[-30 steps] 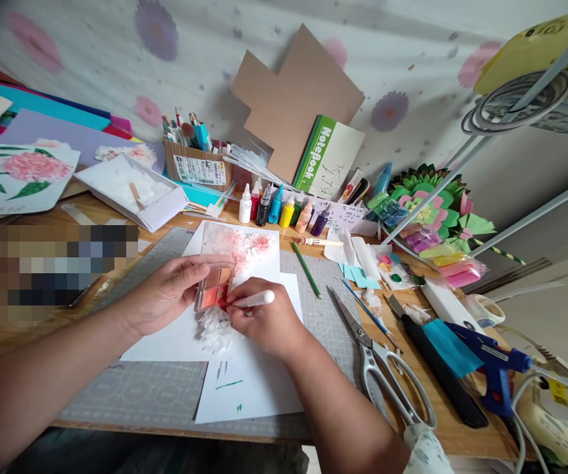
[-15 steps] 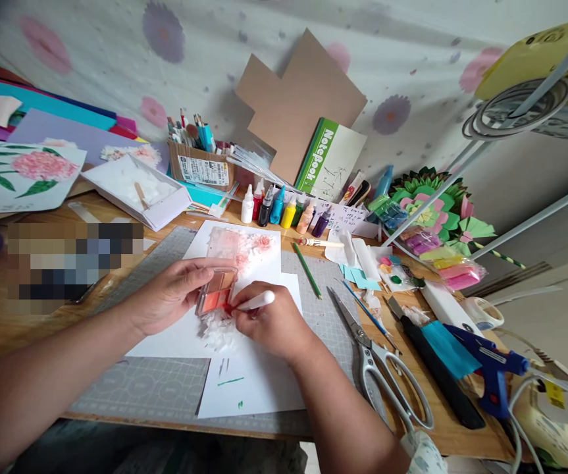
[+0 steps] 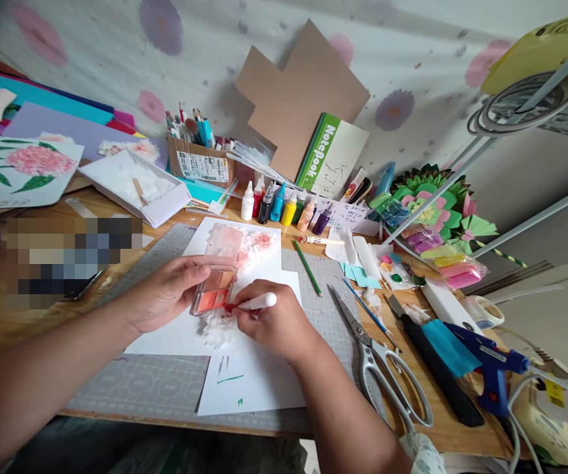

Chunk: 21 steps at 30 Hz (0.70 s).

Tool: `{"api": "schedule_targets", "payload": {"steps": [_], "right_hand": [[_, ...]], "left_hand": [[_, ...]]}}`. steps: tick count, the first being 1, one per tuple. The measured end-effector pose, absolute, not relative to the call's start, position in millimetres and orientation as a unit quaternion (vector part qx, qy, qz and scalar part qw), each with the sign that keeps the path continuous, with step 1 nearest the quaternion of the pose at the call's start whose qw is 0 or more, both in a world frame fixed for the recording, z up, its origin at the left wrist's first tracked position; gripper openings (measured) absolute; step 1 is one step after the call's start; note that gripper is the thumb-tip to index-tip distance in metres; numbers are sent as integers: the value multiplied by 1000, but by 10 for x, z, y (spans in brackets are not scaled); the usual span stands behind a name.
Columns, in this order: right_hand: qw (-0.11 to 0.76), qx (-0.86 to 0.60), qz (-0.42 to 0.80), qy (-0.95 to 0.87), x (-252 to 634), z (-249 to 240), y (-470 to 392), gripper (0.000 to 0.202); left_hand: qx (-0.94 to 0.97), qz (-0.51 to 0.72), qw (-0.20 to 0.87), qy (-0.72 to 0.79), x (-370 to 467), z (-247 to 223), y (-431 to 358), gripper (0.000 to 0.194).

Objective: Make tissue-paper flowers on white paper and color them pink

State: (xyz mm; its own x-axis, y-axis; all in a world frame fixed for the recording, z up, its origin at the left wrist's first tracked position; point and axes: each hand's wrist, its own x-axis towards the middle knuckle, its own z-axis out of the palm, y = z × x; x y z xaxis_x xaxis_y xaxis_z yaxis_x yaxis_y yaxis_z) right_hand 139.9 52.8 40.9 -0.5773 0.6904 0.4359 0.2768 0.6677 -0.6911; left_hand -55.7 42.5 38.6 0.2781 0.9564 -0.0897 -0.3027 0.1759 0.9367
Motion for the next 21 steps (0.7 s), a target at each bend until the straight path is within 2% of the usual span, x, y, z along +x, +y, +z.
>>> {"api": "schedule_targets", "payload": {"steps": [3,7,11,15,19,21], "right_hand": [[384,-292,280,-830,1405,422,525,6],[355,-295,255,-850,1401,414,528,7],[388,-293,256,-835,1384,393,524,9],[358,-299,261,-845,1372,391,515,10],[403,-291,278,-822,1383,392,528,6],[379,-289,269,-837,1389,383,542,6]], "left_hand": [[443,467,674,362,-553,389,425,45],[443,471,670,364,-546,380,421,45],[441,469,674,363,-536,367,425,44],[442,477,666,365,-530,365,429,43],[439,476,673,358,-522,369,429,46],[437,481,669,361,-517,369,434,45]]}}
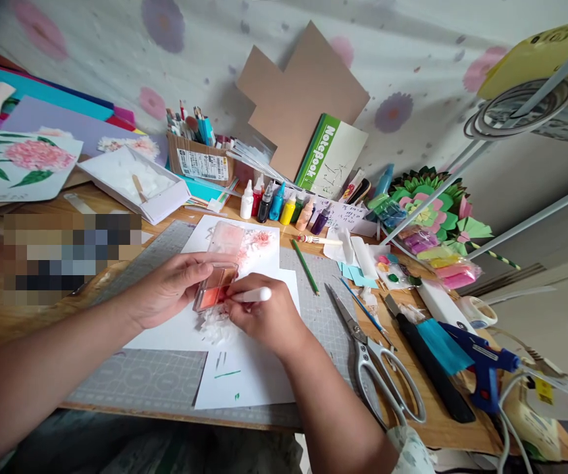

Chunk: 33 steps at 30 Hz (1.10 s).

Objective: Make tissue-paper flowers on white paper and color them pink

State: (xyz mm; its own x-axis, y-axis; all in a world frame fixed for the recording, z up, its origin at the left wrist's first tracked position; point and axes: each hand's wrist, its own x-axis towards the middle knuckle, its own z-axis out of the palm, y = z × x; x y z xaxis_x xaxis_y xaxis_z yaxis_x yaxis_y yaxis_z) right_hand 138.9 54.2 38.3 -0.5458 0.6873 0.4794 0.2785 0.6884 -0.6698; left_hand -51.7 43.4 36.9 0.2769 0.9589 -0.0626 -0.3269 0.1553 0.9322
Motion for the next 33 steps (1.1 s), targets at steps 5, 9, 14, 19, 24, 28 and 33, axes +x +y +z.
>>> {"api": "schedule_targets", "payload": {"steps": [5,9,14,19,24,28,33], "right_hand": [[394,-302,256,-829,1365,377,545,8],[358,-290,250,-852,1339,386,521,10],[409,-289,262,-825,1332,375,518,8],[356,-298,278,-841,1322,386,508,8],[390,-290,268,-832,1304,391,504,7],[385,-295,274,-830,1303,386,501,7],[377,-278,271,-841,1298,387,491,7]], "left_hand": [[436,490,657,372,-521,374,449,46],[443,497,642,380,-545,396,448,44],[445,480,655,377,-560,408,443,45],[434,480,660,382,-570,397,432,44],[444,479,656,379,-597,389,433,43],[437,482,655,385,-605,386,435,45],[434,485,658,380,-592,396,420,44]]}}
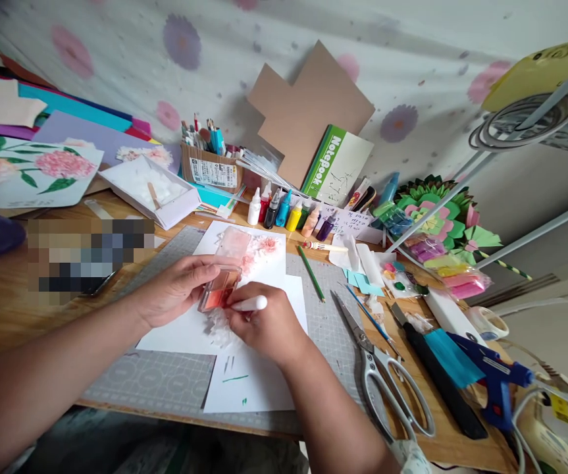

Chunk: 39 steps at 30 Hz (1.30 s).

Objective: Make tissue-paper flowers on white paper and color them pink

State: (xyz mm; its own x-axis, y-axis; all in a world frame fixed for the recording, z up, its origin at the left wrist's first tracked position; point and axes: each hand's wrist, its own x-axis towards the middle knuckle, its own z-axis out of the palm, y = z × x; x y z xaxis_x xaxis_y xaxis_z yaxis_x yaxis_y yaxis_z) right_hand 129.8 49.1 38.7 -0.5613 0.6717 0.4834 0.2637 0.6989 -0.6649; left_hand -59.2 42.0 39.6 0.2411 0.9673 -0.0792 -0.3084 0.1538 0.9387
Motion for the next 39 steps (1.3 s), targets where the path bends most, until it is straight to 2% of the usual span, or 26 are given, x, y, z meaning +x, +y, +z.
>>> {"api": "schedule_targets", "payload": {"steps": [2,5,9,13,17,21,23,26,30,33,37,39], "right_hand": [[371,-287,278,-838,1291,390,484,7],[421,-281,273,-818,1271,396,471,5],[379,-256,250,-854,1262,393,461,12],[406,-265,228,-844,1272,399,467,12],[372,-271,214,-861,1277,401,488,14],[421,-284,212,-835,1286,378,513,9],[412,-277,208,-843,1287,369,515,9],[382,-286,233,-847,1292,372,507,8],[406,-296,248,-828,1302,390,504,6],[372,-292,265,-840,1308,389,509,4],[398,-309,287,-815,1309,368,511,5],[362,-303,295,-831,1308,360,507,6]], "left_hand": [[434,481,660,380,-589,396,418,44],[433,477,663,381,-590,388,420,44],[434,486,651,389,-601,368,427,40],[442,482,655,379,-610,362,428,42],[447,482,653,376,-612,371,424,40],[449,463,660,385,-608,382,416,42],[450,467,657,385,-605,382,415,42],[450,477,652,380,-600,376,423,39],[452,472,658,373,-593,370,431,38],[447,481,653,377,-591,378,424,37],[448,476,660,370,-589,391,410,39],[448,476,658,374,-588,392,408,39]]}}
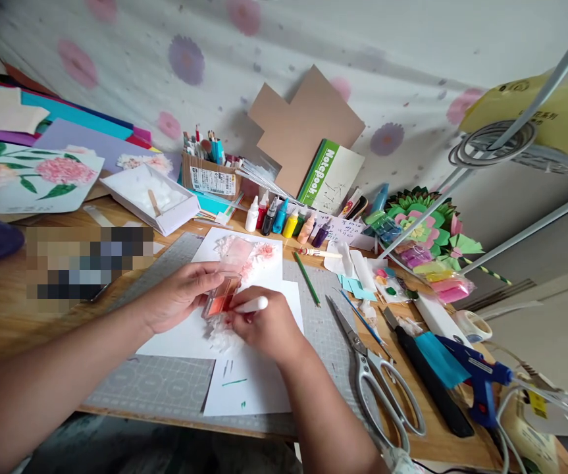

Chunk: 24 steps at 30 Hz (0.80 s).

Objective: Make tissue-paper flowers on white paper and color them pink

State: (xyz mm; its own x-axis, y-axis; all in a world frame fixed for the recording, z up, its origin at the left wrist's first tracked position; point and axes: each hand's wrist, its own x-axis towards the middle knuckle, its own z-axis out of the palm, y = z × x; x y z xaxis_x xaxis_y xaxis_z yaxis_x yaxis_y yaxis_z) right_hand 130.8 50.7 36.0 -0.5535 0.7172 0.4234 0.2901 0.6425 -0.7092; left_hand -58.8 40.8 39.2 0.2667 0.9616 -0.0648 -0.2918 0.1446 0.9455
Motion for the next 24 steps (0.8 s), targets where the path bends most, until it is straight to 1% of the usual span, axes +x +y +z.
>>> {"api": "schedule_targets", "payload": {"steps": [2,5,9,13,17,20,22,24], "right_hand": [[345,-310,310,-830,1309,362,501,6],[383,-321,309,-809,1311,373,493,5],[329,-305,317,-836,1328,377,490,4],[362,-313,309,-822,1351,376,474,5],[307,-323,348,-825,1357,388,416,3],[294,-316,376,-820,1349,395,387,5],[279,-315,340,-841,1340,389,402,7],[275,-344,284,-852,1334,373,439,7]], "left_hand": [[445,478,655,381,-588,390,408,39],[448,472,659,377,-590,386,412,39],[445,475,657,379,-594,383,412,37],[448,468,666,370,-595,390,404,37],[441,465,669,376,-613,409,412,35],[427,480,660,389,-632,429,427,37],[420,486,659,392,-637,441,433,38],[414,492,658,392,-639,444,435,39]]}}
